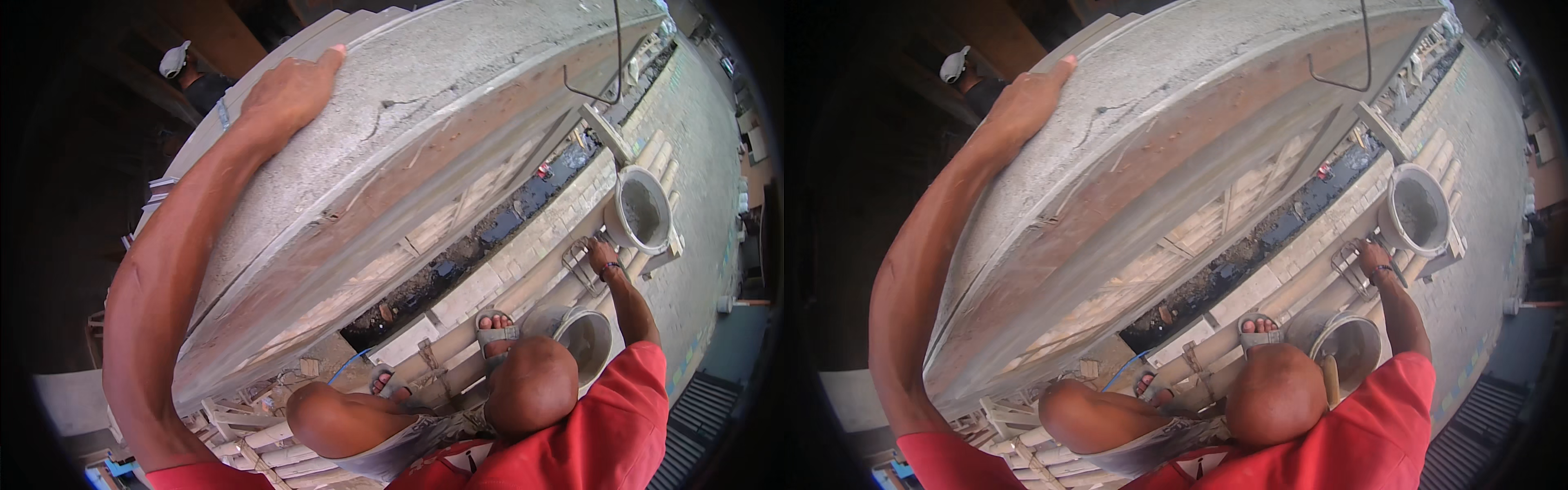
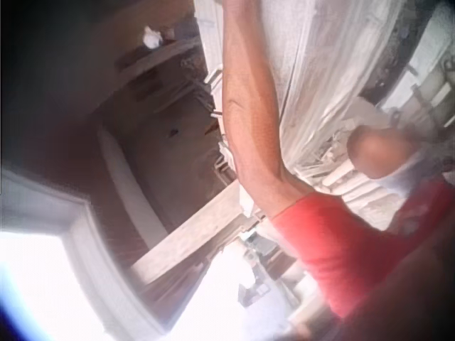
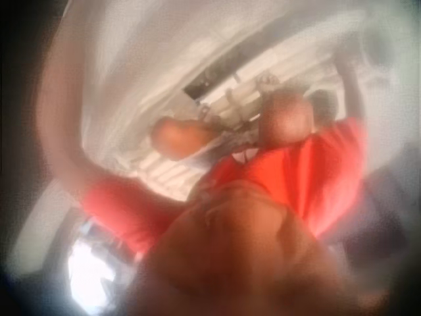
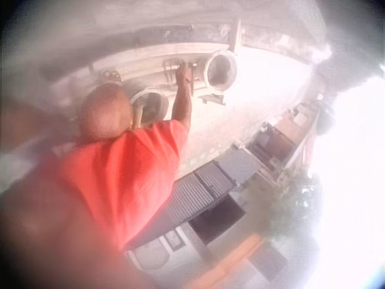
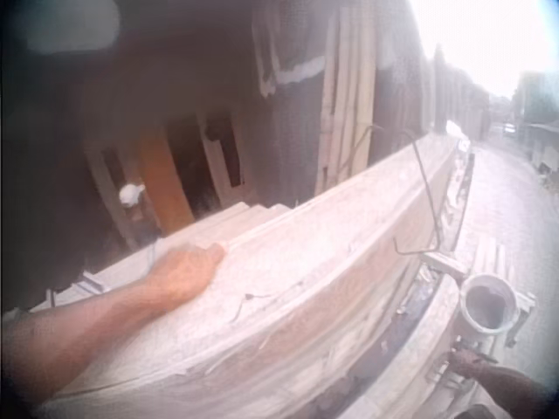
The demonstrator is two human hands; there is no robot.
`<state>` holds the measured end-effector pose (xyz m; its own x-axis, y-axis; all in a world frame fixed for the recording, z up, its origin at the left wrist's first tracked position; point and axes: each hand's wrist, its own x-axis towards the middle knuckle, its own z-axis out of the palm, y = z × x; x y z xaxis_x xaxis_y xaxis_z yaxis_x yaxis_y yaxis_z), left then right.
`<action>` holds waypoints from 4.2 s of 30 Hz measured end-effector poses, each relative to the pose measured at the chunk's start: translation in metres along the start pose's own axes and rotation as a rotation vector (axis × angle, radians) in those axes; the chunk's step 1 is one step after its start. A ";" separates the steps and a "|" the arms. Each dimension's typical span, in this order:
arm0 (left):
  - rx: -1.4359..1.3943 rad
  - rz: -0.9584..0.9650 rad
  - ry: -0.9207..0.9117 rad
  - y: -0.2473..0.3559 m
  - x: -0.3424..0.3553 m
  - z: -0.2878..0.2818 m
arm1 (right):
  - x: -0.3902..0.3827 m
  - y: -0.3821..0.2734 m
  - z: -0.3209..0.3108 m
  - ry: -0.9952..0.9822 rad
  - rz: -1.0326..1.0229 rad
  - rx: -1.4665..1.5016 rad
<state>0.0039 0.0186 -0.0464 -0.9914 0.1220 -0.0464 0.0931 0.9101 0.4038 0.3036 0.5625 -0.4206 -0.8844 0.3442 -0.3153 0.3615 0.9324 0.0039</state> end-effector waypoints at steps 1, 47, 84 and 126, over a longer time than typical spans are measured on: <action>0.004 -0.038 -0.066 -0.007 -0.005 -0.010 | -0.002 -0.022 -0.001 0.025 -0.013 0.072; 0.022 -0.029 0.045 0.012 -0.029 -0.020 | -0.048 -0.168 -0.168 0.276 -0.702 0.511; -0.027 -0.051 0.003 0.009 -0.043 -0.031 | -0.016 -0.475 -0.433 0.097 -0.912 1.996; -0.087 0.026 0.109 0.004 -0.041 -0.021 | -0.061 -0.469 -0.414 0.285 -1.024 1.400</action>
<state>0.0427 0.0087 -0.0242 -0.9933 0.0972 0.0629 0.1155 0.8686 0.4819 0.0654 0.1496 -0.0105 -0.8619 -0.1175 0.4934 -0.4998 0.0316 -0.8656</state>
